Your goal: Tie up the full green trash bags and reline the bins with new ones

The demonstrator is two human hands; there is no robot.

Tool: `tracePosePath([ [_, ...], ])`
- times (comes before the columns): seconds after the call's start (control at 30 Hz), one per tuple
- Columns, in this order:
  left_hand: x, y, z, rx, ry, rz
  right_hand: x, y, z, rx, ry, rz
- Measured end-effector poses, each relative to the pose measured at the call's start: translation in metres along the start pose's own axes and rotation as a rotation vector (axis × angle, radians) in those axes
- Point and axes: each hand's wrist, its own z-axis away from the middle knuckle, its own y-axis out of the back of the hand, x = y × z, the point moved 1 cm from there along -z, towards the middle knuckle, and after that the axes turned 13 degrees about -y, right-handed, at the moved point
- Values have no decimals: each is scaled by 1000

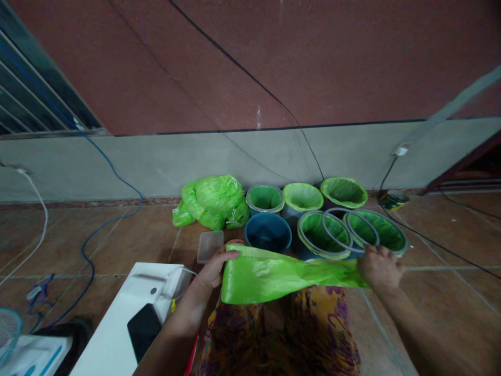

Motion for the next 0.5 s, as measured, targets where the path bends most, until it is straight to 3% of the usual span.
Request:
tracePosePath([
  [0.07, -3, -1, -2, -14, -16, -42, -62, 11, 29, -49, 180, -157],
  [0.17, -6, -2, -6, -18, -65, -142, -156, 19, 71, -560, 523, -570],
  [0.23, -7, -1, -9, 2, -108, -274, -195, 15, 90, -834, 629, -678],
  [0.33, -5, 3, -12, 49, -192, -548, -215, -5, 101, -1026, 592, -686],
  [0.5, 0, 0, -16, -21, -393, -930, -205, -39, 107, -1097, 465, -796],
])
